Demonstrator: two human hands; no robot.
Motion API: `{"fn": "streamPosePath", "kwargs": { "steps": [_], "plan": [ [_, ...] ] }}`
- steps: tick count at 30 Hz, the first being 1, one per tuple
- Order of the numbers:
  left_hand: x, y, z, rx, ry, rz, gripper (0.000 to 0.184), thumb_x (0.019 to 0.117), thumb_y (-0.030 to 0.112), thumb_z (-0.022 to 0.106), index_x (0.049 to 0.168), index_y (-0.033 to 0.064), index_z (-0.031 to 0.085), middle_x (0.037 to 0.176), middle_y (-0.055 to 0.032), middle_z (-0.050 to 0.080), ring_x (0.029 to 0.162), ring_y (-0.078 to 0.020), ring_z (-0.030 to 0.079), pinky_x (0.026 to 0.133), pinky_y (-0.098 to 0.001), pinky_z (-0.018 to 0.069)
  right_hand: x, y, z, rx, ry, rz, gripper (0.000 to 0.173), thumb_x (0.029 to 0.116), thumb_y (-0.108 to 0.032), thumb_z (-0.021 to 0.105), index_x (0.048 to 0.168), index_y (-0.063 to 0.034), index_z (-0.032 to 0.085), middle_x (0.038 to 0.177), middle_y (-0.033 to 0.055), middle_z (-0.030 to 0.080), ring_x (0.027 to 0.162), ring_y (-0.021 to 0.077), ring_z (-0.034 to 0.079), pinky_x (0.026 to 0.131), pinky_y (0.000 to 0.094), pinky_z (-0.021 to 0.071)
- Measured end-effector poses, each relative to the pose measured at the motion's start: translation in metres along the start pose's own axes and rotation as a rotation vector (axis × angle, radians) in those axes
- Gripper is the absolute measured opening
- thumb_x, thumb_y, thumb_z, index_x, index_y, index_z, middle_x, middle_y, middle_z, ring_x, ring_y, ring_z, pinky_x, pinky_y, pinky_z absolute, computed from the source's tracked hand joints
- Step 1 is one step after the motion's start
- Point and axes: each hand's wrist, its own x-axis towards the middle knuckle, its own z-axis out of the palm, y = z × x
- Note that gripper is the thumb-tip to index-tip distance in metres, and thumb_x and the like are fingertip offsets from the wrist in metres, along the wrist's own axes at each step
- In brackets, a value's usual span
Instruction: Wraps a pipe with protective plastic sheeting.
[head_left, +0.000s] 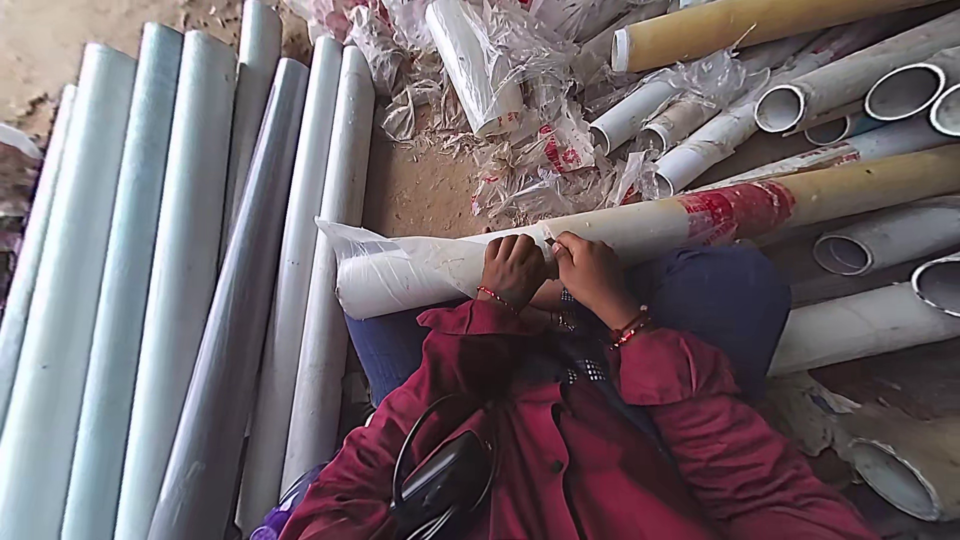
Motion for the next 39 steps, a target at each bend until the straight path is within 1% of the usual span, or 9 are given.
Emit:
{"fn": "streamPosePath", "kwargs": {
  "steps": [5, 10, 15, 19, 23, 26, 29, 33, 39],
  "plan": [
    [-0.008, -0.001, 0.005, 0.007, 0.118, 0.013, 0.013, 0.0801, 0.006, 0.069, 0.069, 0.0054, 0.063, 0.085, -0.0140, 0.069, 0.087, -0.0317, 0.069, 0.082, -0.0421, 0.0527, -0.001, -0.017, -0.005, -0.158, -0.028, 0.009, 0.022, 0.1051, -0.014, 0.053, 0.097, -0.0006, 0.068, 0.077, 0.0197, 0.068, 0.080, 0.0393, 0.070, 0.065, 0.0538, 0.0506],
    [-0.013, 0.001, 0.003, -0.128, 0.168, -0.070, 0.023, 0.0809, 0.018, 0.075, 0.071, 0.0001, 0.065, 0.097, -0.0210, 0.072, 0.084, -0.0326, 0.072, 0.080, -0.0401, 0.0571, -0.012, -0.030, -0.017, -0.258, -0.263, 0.115, 0.029, 0.1069, -0.016, 0.046, 0.117, 0.0011, 0.067, 0.103, 0.0225, 0.071, 0.106, 0.0379, 0.069, 0.090, 0.0533, 0.0496],
    [-0.003, 0.014, -0.005, 0.018, 0.020, -0.076, 0.033, 0.0882, 0.014, 0.061, 0.115, 0.0017, 0.075, 0.125, -0.0161, 0.072, 0.103, -0.0326, 0.074, 0.085, -0.0470, 0.0561, -0.020, -0.018, -0.016, -0.320, -0.476, 0.197, 0.028, 0.1035, -0.019, 0.052, 0.114, 0.0003, 0.070, 0.113, 0.0213, 0.071, 0.113, 0.0367, 0.067, 0.093, 0.0553, 0.0496],
    [-0.016, 0.018, -0.012, 0.113, -0.154, 0.008, 0.058, 0.0921, 0.039, 0.065, 0.134, -0.0007, 0.067, 0.140, -0.0123, 0.066, 0.128, -0.0300, 0.064, 0.107, -0.0517, 0.0478, -0.020, 0.000, -0.037, -0.157, -0.185, 0.273, 0.031, 0.1086, -0.017, 0.044, 0.115, 0.0006, 0.069, 0.103, 0.0208, 0.072, 0.103, 0.0360, 0.068, 0.088, 0.0541, 0.0496],
    [-0.019, 0.022, -0.004, 0.241, -0.037, 0.044, 0.036, 0.0875, 0.004, 0.064, 0.122, -0.0019, 0.073, 0.127, -0.0131, 0.073, 0.116, -0.0300, 0.072, 0.098, -0.0462, 0.0549, -0.015, 0.005, -0.047, -0.066, 0.069, 0.252, 0.031, 0.1098, -0.018, 0.044, 0.114, 0.0004, 0.069, 0.095, 0.0211, 0.072, 0.095, 0.0374, 0.070, 0.082, 0.0552, 0.0514],
    [0.000, 0.039, -0.034, 0.158, -0.402, -0.054, 0.041, 0.0940, -0.005, 0.054, 0.134, -0.0098, 0.062, 0.140, -0.0245, 0.062, 0.127, -0.0422, 0.063, 0.105, -0.0540, 0.0483, -0.012, 0.001, -0.038, -0.018, 0.123, 0.208, 0.031, 0.1097, -0.016, 0.044, 0.116, 0.0005, 0.069, 0.096, 0.0213, 0.072, 0.095, 0.0378, 0.070, 0.083, 0.0555, 0.0517],
    [0.032, 0.058, -0.069, 0.067, -1.024, -0.218, 0.053, 0.1046, -0.006, 0.034, 0.156, -0.0139, 0.023, 0.164, -0.0330, 0.023, 0.152, -0.0497, 0.027, 0.121, -0.0609, 0.0233, -0.007, 0.012, -0.013, 0.060, 0.151, 0.170, 0.030, 0.1086, -0.013, 0.045, 0.115, 0.0023, 0.069, 0.094, 0.0213, 0.072, 0.092, 0.0377, 0.071, 0.082, 0.0544, 0.0527],
    [0.035, 0.068, -0.077, 0.069, -1.152, -0.278, 0.056, 0.1058, -0.006, 0.031, 0.159, -0.0115, 0.014, 0.167, -0.0318, 0.015, 0.154, -0.0480, 0.021, 0.123, -0.0589, 0.0192, 0.005, 0.040, -0.001, 0.256, 0.201, 0.151, 0.030, 0.1099, -0.012, 0.042, 0.111, 0.0051, 0.067, 0.072, 0.0116, 0.065, 0.064, 0.0232, 0.065, 0.068, 0.0418, 0.0551],
    [-0.027, 0.052, -0.054, 0.185, -0.538, 0.011, 0.047, 0.1000, 0.008, 0.048, 0.140, -0.0164, 0.052, 0.146, -0.0311, 0.053, 0.134, -0.0442, 0.057, 0.111, -0.0529, 0.0433, 0.003, 0.044, 0.008, 0.183, 0.229, 0.073, 0.031, 0.1082, -0.013, 0.043, 0.109, 0.0046, 0.068, 0.072, 0.0111, 0.065, 0.063, 0.0229, 0.063, 0.065, 0.0423, 0.0525]
  ]
}}
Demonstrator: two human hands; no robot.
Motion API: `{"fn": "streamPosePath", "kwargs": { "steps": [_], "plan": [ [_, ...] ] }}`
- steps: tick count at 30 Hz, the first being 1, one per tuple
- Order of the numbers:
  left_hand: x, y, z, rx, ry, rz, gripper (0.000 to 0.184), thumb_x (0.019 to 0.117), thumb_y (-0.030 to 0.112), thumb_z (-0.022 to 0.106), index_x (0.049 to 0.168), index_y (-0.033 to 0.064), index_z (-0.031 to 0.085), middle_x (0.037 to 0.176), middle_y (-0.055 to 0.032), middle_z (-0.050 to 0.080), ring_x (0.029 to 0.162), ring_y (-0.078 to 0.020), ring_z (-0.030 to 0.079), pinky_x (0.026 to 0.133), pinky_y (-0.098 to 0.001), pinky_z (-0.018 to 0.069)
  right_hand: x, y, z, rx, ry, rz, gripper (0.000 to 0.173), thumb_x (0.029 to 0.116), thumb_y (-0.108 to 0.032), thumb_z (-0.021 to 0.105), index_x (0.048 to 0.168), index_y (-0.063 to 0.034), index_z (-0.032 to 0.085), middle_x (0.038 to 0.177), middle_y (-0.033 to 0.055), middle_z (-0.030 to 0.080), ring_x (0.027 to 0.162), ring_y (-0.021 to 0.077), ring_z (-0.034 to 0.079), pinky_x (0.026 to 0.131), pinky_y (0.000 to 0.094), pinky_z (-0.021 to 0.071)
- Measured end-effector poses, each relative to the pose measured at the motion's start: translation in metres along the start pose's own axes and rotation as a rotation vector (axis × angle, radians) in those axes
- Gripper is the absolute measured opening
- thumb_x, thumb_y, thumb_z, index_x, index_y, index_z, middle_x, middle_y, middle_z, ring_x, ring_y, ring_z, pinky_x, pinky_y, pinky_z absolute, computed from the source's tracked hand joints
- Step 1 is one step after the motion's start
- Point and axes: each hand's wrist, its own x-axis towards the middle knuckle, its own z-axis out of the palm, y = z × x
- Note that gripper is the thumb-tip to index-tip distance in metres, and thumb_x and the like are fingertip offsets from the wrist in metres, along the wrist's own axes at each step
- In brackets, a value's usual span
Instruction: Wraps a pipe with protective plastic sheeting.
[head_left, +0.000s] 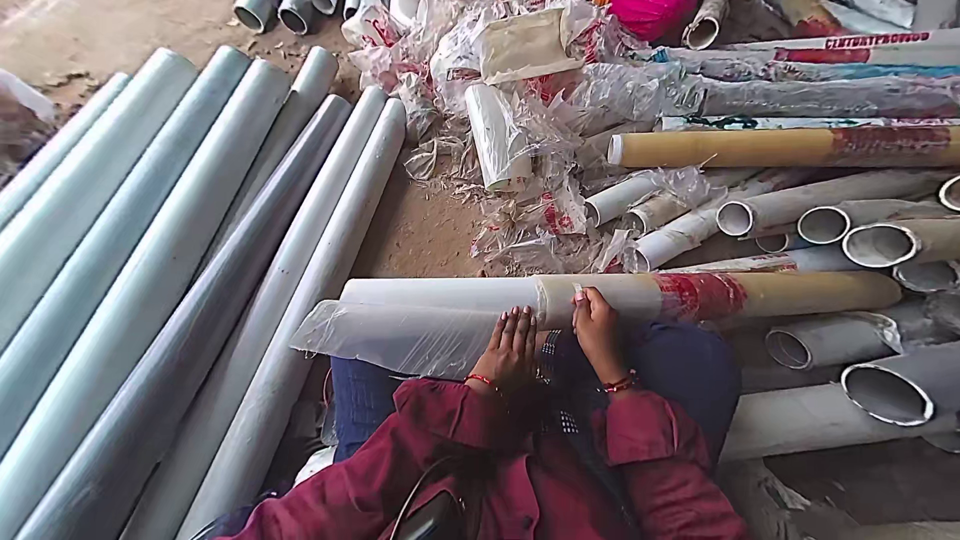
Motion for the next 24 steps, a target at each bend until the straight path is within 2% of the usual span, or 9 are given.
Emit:
{"fn": "streamPosePath", "kwargs": {
  "steps": [3, 7, 10, 14, 19, 20, 22, 23, 24],
  "plan": [
    [-0.003, -0.009, 0.012, 0.023, 0.150, 0.059, 0.038, 0.0962, 0.001, 0.052, 0.129, -0.0158, 0.061, 0.141, -0.0284, 0.059, 0.128, -0.0416, 0.062, 0.106, -0.0504, 0.0486, -0.016, -0.005, 0.005, -0.032, -0.002, -0.128, 0.031, 0.1058, -0.015, 0.047, 0.101, 0.0041, 0.070, 0.071, 0.0126, 0.065, 0.064, 0.0254, 0.063, 0.062, 0.0447, 0.0504],
    [-0.001, -0.012, 0.024, 0.045, 0.284, 0.059, 0.031, 0.0941, -0.004, 0.053, 0.119, -0.0126, 0.068, 0.132, -0.0249, 0.067, 0.120, -0.0385, 0.068, 0.101, -0.0473, 0.0527, -0.036, -0.016, 0.016, -0.124, 0.038, -0.267, 0.030, 0.1022, -0.014, 0.048, 0.096, 0.0045, 0.072, 0.069, 0.0177, 0.067, 0.065, 0.0349, 0.069, 0.058, 0.0505, 0.0509],
    [-0.001, -0.014, 0.031, -0.015, 0.342, 0.055, 0.030, 0.0907, -0.008, 0.055, 0.116, -0.0101, 0.069, 0.132, -0.0222, 0.068, 0.121, -0.0369, 0.068, 0.103, -0.0450, 0.0518, -0.040, -0.023, 0.025, -0.222, 0.065, -0.274, 0.028, 0.1005, -0.011, 0.050, 0.096, 0.0053, 0.072, 0.067, 0.0193, 0.067, 0.065, 0.0384, 0.070, 0.058, 0.0510, 0.0516],
    [-0.002, -0.018, 0.037, -0.119, 0.354, 0.049, 0.031, 0.0888, -0.011, 0.057, 0.117, -0.0094, 0.070, 0.133, -0.0211, 0.068, 0.123, -0.0365, 0.067, 0.105, -0.0453, 0.0500, -0.042, -0.027, 0.032, -0.301, 0.074, -0.296, 0.021, 0.0939, -0.006, 0.056, 0.093, 0.0079, 0.071, 0.064, 0.0200, 0.066, 0.064, 0.0392, 0.071, 0.057, 0.0507, 0.0517],
    [-0.002, -0.020, 0.044, -0.105, 0.399, 0.058, 0.033, 0.0886, -0.010, 0.056, 0.118, -0.0080, 0.070, 0.132, -0.0192, 0.069, 0.123, -0.0337, 0.067, 0.106, -0.0434, 0.0495, -0.053, -0.028, 0.028, -0.310, -0.076, -0.211, 0.026, 0.0980, -0.009, 0.052, 0.101, 0.0097, 0.070, 0.074, 0.0235, 0.070, 0.074, 0.0419, 0.073, 0.065, 0.0531, 0.0539],
    [-0.002, -0.021, 0.044, -0.101, 0.404, 0.061, 0.032, 0.0888, -0.010, 0.056, 0.118, -0.0078, 0.070, 0.131, -0.0191, 0.069, 0.123, -0.0336, 0.067, 0.106, -0.0433, 0.0496, -0.056, -0.026, 0.027, -0.338, -0.177, -0.163, 0.026, 0.0987, -0.009, 0.053, 0.103, 0.0095, 0.070, 0.079, 0.0250, 0.071, 0.080, 0.0429, 0.073, 0.070, 0.0543, 0.0547],
    [-0.004, -0.021, 0.044, -0.111, 0.399, 0.067, 0.034, 0.0887, -0.010, 0.055, 0.119, -0.0073, 0.070, 0.133, -0.0187, 0.069, 0.124, -0.0339, 0.067, 0.107, -0.0437, 0.0490, -0.062, -0.024, 0.026, -0.412, -0.469, 0.008, 0.029, 0.1037, -0.013, 0.049, 0.113, 0.0071, 0.067, 0.100, 0.0263, 0.072, 0.102, 0.0420, 0.071, 0.088, 0.0549, 0.0526],
    [-0.003, -0.023, 0.042, -0.120, 0.404, 0.074, 0.034, 0.0888, -0.011, 0.055, 0.119, -0.0068, 0.070, 0.133, -0.0180, 0.069, 0.124, -0.0336, 0.067, 0.107, -0.0437, 0.0489, -0.064, -0.022, 0.027, -0.398, -0.488, 0.037, 0.030, 0.1048, -0.014, 0.047, 0.115, 0.0061, 0.067, 0.103, 0.0257, 0.072, 0.104, 0.0413, 0.070, 0.089, 0.0548, 0.0523],
    [0.000, -0.027, 0.042, -0.135, 0.427, 0.079, 0.033, 0.0896, -0.011, 0.055, 0.119, -0.0060, 0.070, 0.132, -0.0171, 0.070, 0.123, -0.0330, 0.067, 0.107, -0.0433, 0.0494, -0.064, -0.021, 0.024, -0.344, -0.385, 0.000, 0.029, 0.1043, -0.014, 0.047, 0.111, 0.0062, 0.068, 0.096, 0.0253, 0.072, 0.097, 0.0419, 0.072, 0.083, 0.0558, 0.0533]
  ]
}}
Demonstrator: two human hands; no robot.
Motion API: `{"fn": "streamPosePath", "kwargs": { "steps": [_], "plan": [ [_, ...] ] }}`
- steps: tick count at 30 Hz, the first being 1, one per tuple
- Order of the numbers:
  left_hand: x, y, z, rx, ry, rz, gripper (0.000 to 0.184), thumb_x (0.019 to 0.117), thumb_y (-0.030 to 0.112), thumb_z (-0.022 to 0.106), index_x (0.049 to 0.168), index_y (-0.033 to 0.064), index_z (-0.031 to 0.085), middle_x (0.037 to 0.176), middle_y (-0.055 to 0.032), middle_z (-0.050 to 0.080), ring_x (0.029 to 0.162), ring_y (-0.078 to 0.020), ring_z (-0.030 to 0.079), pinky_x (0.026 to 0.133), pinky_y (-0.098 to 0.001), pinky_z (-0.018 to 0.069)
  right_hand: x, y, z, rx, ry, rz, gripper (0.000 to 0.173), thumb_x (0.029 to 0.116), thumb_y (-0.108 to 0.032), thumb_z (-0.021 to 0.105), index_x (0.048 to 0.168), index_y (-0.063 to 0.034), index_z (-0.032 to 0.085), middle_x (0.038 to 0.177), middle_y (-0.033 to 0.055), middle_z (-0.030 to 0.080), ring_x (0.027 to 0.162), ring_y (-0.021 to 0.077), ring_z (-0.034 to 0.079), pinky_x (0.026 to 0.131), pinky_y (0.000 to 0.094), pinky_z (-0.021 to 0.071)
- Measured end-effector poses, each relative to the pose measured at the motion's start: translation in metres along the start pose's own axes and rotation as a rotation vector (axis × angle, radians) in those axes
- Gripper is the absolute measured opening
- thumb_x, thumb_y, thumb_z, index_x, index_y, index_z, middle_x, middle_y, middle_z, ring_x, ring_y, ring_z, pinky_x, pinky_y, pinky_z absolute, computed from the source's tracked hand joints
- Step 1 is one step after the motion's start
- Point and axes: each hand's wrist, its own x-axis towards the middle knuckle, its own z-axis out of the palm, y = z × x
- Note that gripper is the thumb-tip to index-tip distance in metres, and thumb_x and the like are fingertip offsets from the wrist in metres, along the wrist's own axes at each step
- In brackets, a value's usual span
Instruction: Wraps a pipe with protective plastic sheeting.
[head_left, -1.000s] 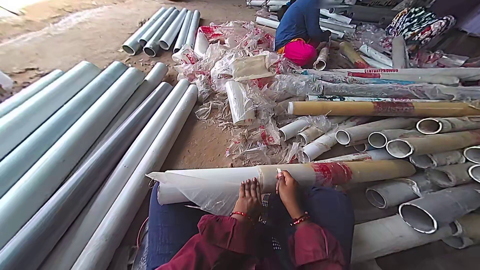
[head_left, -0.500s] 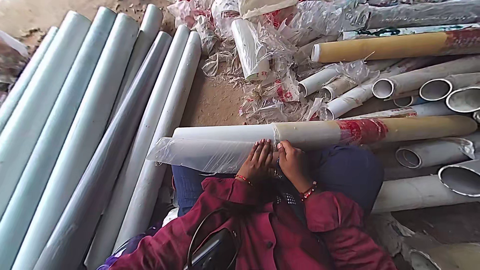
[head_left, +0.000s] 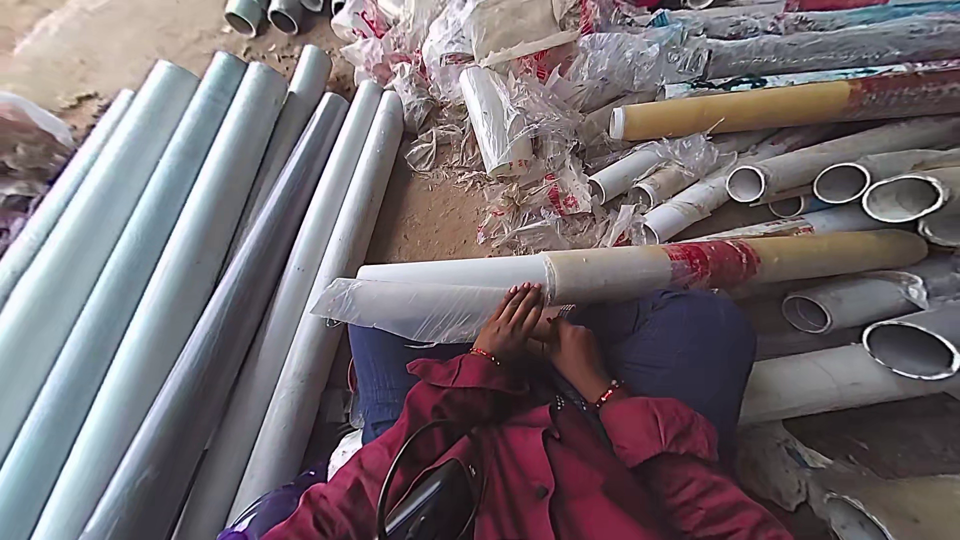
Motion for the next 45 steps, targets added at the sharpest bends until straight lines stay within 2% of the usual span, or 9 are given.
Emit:
{"fn": "streamPosePath", "kwargs": {
  "steps": [4, 16, 19, 23, 26, 29, 32, 36, 45],
  "plan": [
    [-0.006, -0.003, 0.007, -0.109, 0.080, -0.015, 0.032, 0.0899, -0.012, 0.054, 0.115, -0.0041, 0.072, 0.127, -0.0156, 0.072, 0.120, -0.0316, 0.069, 0.106, -0.0420, 0.0501, 0.006, 0.000, -0.021, 0.046, 0.421, -0.141, 0.028, 0.1028, -0.010, 0.048, 0.105, 0.0056, 0.072, 0.076, 0.0225, 0.070, 0.074, 0.0426, 0.072, 0.064, 0.0559, 0.0532],
    [-0.005, -0.003, 0.008, -0.111, 0.062, -0.028, 0.034, 0.0888, -0.009, 0.054, 0.116, -0.0037, 0.073, 0.127, -0.0161, 0.072, 0.120, -0.0318, 0.069, 0.106, -0.0431, 0.0498, 0.013, -0.019, -0.031, -0.017, 0.149, -0.028, 0.029, 0.1042, -0.009, 0.046, 0.112, 0.0067, 0.068, 0.090, 0.0246, 0.072, 0.092, 0.0410, 0.073, 0.080, 0.0528, 0.0530],
    [-0.002, 0.001, 0.000, -0.028, -0.013, -0.018, 0.040, 0.0950, 0.012, 0.054, 0.129, -0.0069, 0.065, 0.132, -0.0178, 0.069, 0.124, -0.0327, 0.067, 0.108, -0.0448, 0.0476, 0.007, -0.004, -0.023, 0.033, 0.121, -0.025, 0.029, 0.1057, -0.013, 0.046, 0.107, 0.0054, 0.069, 0.091, 0.0236, 0.072, 0.092, 0.0407, 0.072, 0.079, 0.0547, 0.0521],
    [-0.008, 0.003, 0.008, 0.289, -0.035, 0.061, 0.049, 0.0953, 0.016, 0.058, 0.141, -0.0040, 0.058, 0.138, -0.0138, 0.067, 0.127, -0.0262, 0.065, 0.107, -0.0403, 0.0462, 0.011, 0.011, -0.017, 0.080, 0.630, -0.145, 0.026, 0.1014, -0.007, 0.052, 0.103, 0.0045, 0.074, 0.078, 0.0212, 0.072, 0.073, 0.0397, 0.073, 0.063, 0.0539, 0.0548],
    [-0.005, 0.006, 0.007, 0.400, -0.171, 0.043, 0.061, 0.0889, -0.006, 0.059, 0.149, -0.0004, 0.051, 0.151, -0.0130, 0.056, 0.136, -0.0261, 0.057, 0.111, -0.0410, 0.0422, 0.035, 0.014, -0.035, 0.015, 0.778, -0.169, 0.021, 0.0997, -0.001, 0.054, 0.106, 0.0052, 0.073, 0.089, 0.0238, 0.072, 0.085, 0.0423, 0.072, 0.075, 0.0559, 0.0541],
    [0.006, 0.001, 0.015, 0.432, -0.019, 0.047, 0.050, 0.0918, -0.006, 0.054, 0.141, 0.0012, 0.060, 0.139, -0.0118, 0.066, 0.123, -0.0245, 0.067, 0.103, -0.0399, 0.0484, 0.070, 0.016, -0.047, -0.066, 0.723, -0.185, 0.020, 0.1002, -0.002, 0.055, 0.112, 0.0064, 0.070, 0.101, 0.0274, 0.069, 0.094, 0.0467, 0.068, 0.078, 0.0588, 0.0516],
    [0.020, -0.004, 0.013, 0.287, 0.059, 0.026, 0.031, 0.1007, 0.018, 0.054, 0.119, 0.0051, 0.076, 0.116, -0.0099, 0.077, 0.103, -0.0264, 0.074, 0.087, -0.0425, 0.0560, 0.098, 0.019, -0.046, -0.102, 0.691, -0.222, 0.021, 0.1005, -0.003, 0.055, 0.113, 0.0072, 0.067, 0.102, 0.0280, 0.068, 0.096, 0.0464, 0.068, 0.078, 0.0583, 0.0517],
    [0.043, -0.004, -0.011, 0.120, -0.116, -0.001, 0.019, 0.0898, 0.012, 0.068, 0.103, 0.0038, 0.080, 0.100, -0.0120, 0.078, 0.082, -0.0297, 0.074, 0.069, -0.0440, 0.0568, 0.124, 0.019, -0.043, -0.017, 0.752, -0.163, 0.023, 0.0988, -0.006, 0.051, 0.101, 0.0061, 0.071, 0.087, 0.0248, 0.072, 0.086, 0.0443, 0.072, 0.071, 0.0568, 0.0520],
    [0.018, 0.029, -0.032, 0.067, -0.232, -0.109, 0.025, 0.0928, 0.007, 0.060, 0.107, -0.0043, 0.078, 0.104, -0.0192, 0.078, 0.096, -0.0360, 0.077, 0.082, -0.0459, 0.0608, 0.122, 0.022, -0.042, 0.017, 0.757, -0.134, 0.024, 0.0996, -0.008, 0.049, 0.101, 0.0042, 0.070, 0.084, 0.0228, 0.072, 0.083, 0.0411, 0.073, 0.069, 0.0537, 0.0525]
  ]
}}
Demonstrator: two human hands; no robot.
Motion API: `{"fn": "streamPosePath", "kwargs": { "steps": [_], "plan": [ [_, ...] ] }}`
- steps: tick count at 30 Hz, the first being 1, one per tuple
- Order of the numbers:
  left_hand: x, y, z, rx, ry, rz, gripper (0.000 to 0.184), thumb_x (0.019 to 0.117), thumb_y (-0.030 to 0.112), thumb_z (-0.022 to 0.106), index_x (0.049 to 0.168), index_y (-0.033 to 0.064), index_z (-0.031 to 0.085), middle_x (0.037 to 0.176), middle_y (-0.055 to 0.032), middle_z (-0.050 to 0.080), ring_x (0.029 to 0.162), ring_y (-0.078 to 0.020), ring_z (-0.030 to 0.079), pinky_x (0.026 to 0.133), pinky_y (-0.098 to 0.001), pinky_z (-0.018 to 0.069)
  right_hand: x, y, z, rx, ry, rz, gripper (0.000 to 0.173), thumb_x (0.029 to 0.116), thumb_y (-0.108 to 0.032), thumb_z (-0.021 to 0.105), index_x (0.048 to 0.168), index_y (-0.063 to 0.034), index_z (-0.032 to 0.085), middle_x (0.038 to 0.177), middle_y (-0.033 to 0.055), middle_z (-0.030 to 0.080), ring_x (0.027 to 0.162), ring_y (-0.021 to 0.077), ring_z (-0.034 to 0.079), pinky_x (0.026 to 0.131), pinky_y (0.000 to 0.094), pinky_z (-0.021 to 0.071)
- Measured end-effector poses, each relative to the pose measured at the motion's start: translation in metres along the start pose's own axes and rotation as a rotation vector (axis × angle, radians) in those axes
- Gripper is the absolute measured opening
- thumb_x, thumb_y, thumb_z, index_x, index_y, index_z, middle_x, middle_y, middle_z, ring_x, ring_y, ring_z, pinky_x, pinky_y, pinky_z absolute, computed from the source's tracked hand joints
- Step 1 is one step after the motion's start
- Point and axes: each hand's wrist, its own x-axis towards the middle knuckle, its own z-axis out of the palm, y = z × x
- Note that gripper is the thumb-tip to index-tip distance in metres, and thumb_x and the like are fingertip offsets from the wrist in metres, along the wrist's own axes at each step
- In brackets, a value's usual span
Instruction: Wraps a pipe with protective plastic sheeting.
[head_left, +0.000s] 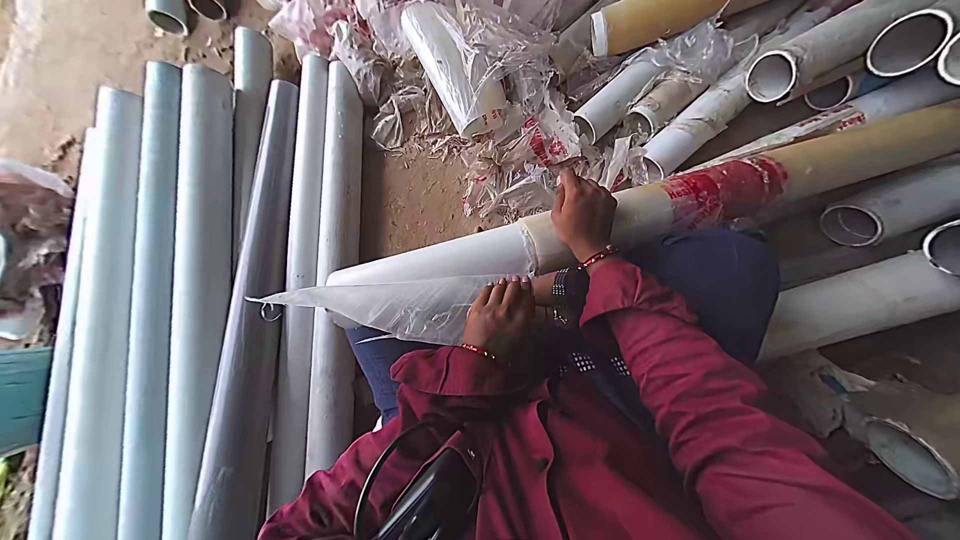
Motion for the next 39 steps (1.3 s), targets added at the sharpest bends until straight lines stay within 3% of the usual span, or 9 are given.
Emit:
{"fn": "streamPosePath", "kwargs": {
  "steps": [5, 8, 10, 13, 16, 19, 27, 32, 39],
  "plan": [
    [-0.038, -0.027, -0.025, -0.370, 0.353, 0.112, 0.025, 0.1046, 0.012, 0.053, 0.111, 0.0020, 0.076, 0.114, -0.0135, 0.077, 0.114, -0.0246, 0.072, 0.106, -0.0373, 0.0518, -0.003, 0.005, 0.000, -0.002, 0.085, -0.055, 0.024, 0.0979, -0.006, 0.050, 0.102, 0.0051, 0.071, 0.081, 0.0241, 0.071, 0.077, 0.0430, 0.072, 0.065, 0.0551, 0.0519],
    [-0.080, -0.083, -0.041, -0.250, 0.716, -0.122, 0.031, 0.1092, 0.026, 0.049, 0.139, 0.0202, 0.051, 0.140, 0.0062, 0.058, 0.139, -0.0052, 0.048, 0.120, -0.0318, 0.0352, -0.014, 0.005, -0.001, -0.003, 0.139, -0.055, 0.028, 0.1015, -0.007, 0.047, 0.109, 0.0052, 0.071, 0.086, 0.0268, 0.073, 0.079, 0.0467, 0.071, 0.066, 0.0587, 0.0506],
    [-0.113, -0.144, -0.020, -0.236, 0.807, -0.343, 0.054, 0.1080, 0.040, 0.047, 0.150, 0.0088, 0.034, 0.148, -0.0028, 0.049, 0.142, -0.0083, 0.043, 0.119, -0.0317, 0.0351, -0.023, 0.003, -0.005, 0.007, 0.153, -0.055, 0.031, 0.1052, -0.011, 0.046, 0.114, 0.0052, 0.071, 0.093, 0.0281, 0.074, 0.084, 0.0483, 0.072, 0.070, 0.0605, 0.0509],
    [-0.140, -0.199, 0.021, -0.411, 0.590, -0.438, 0.085, 0.1004, 0.056, 0.052, 0.130, -0.0236, 0.050, 0.131, -0.0361, 0.060, 0.131, -0.0321, 0.058, 0.113, -0.0395, 0.0428, -0.037, 0.001, -0.004, 0.016, 0.203, -0.118, 0.030, 0.1038, -0.009, 0.047, 0.112, 0.0068, 0.072, 0.097, 0.0280, 0.074, 0.089, 0.0477, 0.072, 0.074, 0.0601, 0.0527],
    [-0.126, -0.188, 0.032, -0.747, 0.613, -0.462, 0.073, 0.0899, 0.036, 0.073, 0.117, -0.0285, 0.052, 0.106, -0.0181, 0.073, 0.102, -0.0025, 0.071, 0.094, -0.0203, 0.0552, -0.048, -0.003, 0.007, -0.008, 0.283, -0.172, 0.026, 0.0973, -0.005, 0.053, 0.107, 0.0046, 0.075, 0.099, 0.0244, 0.075, 0.092, 0.0431, 0.074, 0.079, 0.0550, 0.0555],
    [-0.112, -0.178, 0.033, -0.935, 0.706, -0.366, 0.045, 0.0883, 0.019, 0.075, 0.110, -0.0165, 0.058, 0.099, 0.0057, 0.076, 0.094, 0.0072, 0.070, 0.089, -0.0178, 0.0582, -0.048, 0.001, 0.013, -0.033, 0.402, -0.180, 0.022, 0.0901, -0.005, 0.059, 0.099, 0.0001, 0.079, 0.094, 0.0178, 0.077, 0.088, 0.0356, 0.075, 0.079, 0.0482, 0.0584],
    [-0.078, -0.159, -0.030, -0.831, 0.579, -0.492, 0.057, 0.0919, 0.000, 0.059, 0.124, -0.0381, 0.030, 0.117, -0.0287, 0.060, 0.108, 0.0096, 0.060, 0.099, -0.0107, 0.0458, -0.011, -0.012, 0.000, 0.059, 0.441, -0.166, 0.020, 0.0859, -0.004, 0.061, 0.095, 0.0017, 0.077, 0.081, 0.0144, 0.075, 0.072, 0.0295, 0.074, 0.065, 0.0441, 0.0576],
    [-0.063, -0.171, -0.050, -0.888, 0.577, -0.527, 0.045, 0.0903, 0.002, 0.065, 0.120, -0.0257, 0.046, 0.110, -0.0021, 0.069, 0.103, 0.0074, 0.066, 0.096, -0.0172, 0.0538, 0.009, -0.020, -0.026, 0.106, 0.252, -0.134, 0.021, 0.0866, -0.001, 0.063, 0.103, 0.0026, 0.075, 0.085, 0.0166, 0.074, 0.076, 0.0324, 0.073, 0.065, 0.0470, 0.0557],
    [-0.018, -0.158, -0.101, -0.929, 0.623, -0.601, 0.024, 0.0869, -0.008, 0.059, 0.110, -0.0140, 0.055, 0.097, 0.0085, 0.070, 0.092, 0.0067, 0.068, 0.088, -0.0170, 0.0570, 0.039, -0.031, -0.061, 0.165, 0.121, -0.090, 0.020, 0.0900, -0.002, 0.064, 0.108, 0.0010, 0.072, 0.087, 0.0163, 0.073, 0.078, 0.0312, 0.072, 0.065, 0.0471, 0.0550]
  ]
}}
